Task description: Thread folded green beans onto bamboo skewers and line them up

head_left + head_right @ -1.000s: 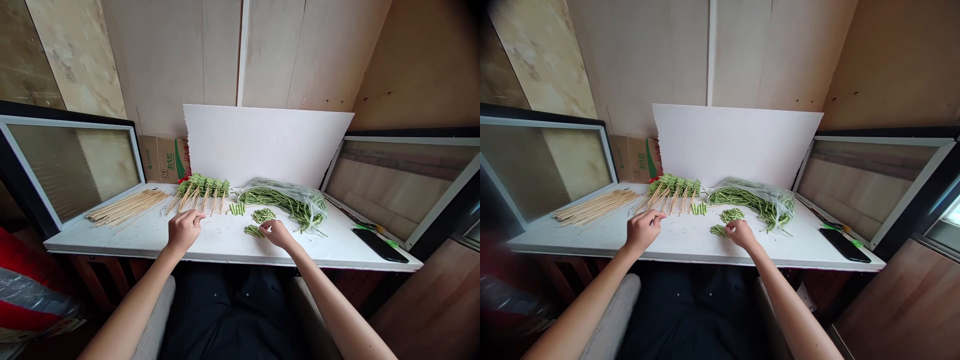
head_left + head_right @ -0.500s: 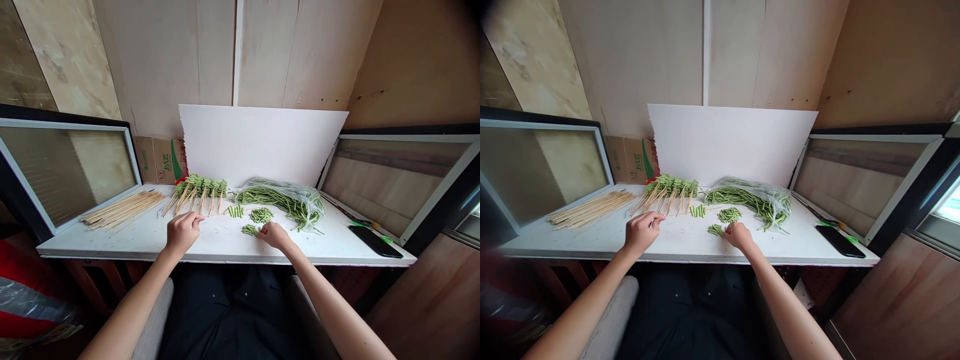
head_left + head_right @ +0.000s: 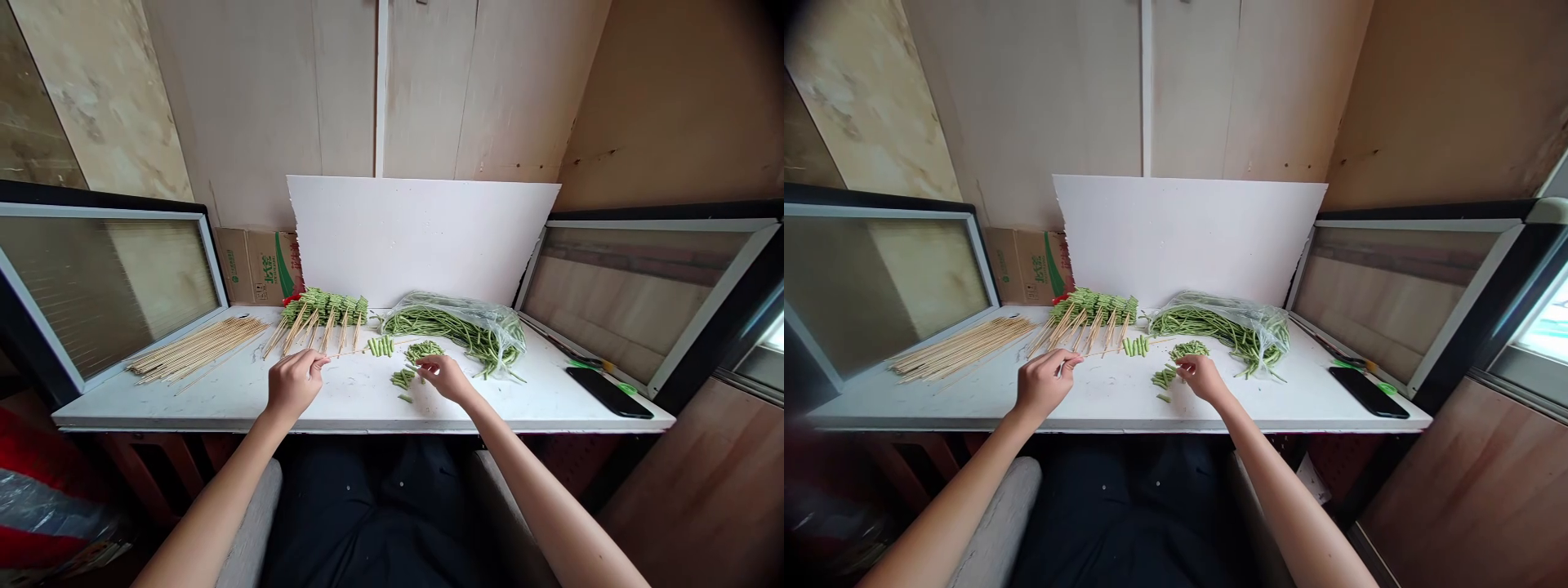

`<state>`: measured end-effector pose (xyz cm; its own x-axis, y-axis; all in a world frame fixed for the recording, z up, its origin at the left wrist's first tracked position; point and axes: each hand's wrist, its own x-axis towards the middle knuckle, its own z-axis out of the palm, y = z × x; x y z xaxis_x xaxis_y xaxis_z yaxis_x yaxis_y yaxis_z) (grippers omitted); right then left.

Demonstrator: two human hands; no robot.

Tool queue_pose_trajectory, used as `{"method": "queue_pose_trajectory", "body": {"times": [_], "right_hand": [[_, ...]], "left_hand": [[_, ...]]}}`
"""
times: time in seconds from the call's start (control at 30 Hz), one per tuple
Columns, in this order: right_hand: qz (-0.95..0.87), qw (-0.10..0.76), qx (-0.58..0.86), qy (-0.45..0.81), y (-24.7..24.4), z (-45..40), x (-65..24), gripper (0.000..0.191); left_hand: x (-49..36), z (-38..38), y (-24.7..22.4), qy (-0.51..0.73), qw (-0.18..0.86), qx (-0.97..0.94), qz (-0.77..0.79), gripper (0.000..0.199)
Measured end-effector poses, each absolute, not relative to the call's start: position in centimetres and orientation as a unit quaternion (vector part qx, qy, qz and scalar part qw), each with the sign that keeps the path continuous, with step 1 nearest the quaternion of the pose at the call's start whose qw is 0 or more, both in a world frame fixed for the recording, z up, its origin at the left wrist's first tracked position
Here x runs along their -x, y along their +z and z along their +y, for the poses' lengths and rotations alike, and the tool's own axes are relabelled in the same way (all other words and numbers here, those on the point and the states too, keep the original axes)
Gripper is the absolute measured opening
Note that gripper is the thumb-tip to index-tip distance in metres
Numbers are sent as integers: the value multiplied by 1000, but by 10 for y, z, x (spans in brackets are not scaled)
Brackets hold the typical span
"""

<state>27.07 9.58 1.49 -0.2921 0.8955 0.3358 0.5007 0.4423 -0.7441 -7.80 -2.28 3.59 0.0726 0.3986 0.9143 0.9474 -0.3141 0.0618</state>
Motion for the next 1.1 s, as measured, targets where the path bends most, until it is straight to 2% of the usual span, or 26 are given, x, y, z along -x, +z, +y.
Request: {"method": "queue_pose_trajectory", "body": {"times": [0.3,0.57,0.8,0.93,1.1], "right_hand": [[-731,401,464,297,15,99,-269,25],[-776,359,338,393,24,72,-250,46],[-765,381,320,409,26,66,-241,49],[-767,361,293,442,27,62,-239,44],[-787,269,283,478,29,35,-224,20]], "left_hand": [[80,-21,34,-454,306,666,-507,21],[85,-20,35,-455,301,659,-518,19],[88,-18,33,-454,293,656,-527,20],[88,-17,31,-456,289,658,-524,20],[93,-15,29,-455,288,647,-540,18]]}}
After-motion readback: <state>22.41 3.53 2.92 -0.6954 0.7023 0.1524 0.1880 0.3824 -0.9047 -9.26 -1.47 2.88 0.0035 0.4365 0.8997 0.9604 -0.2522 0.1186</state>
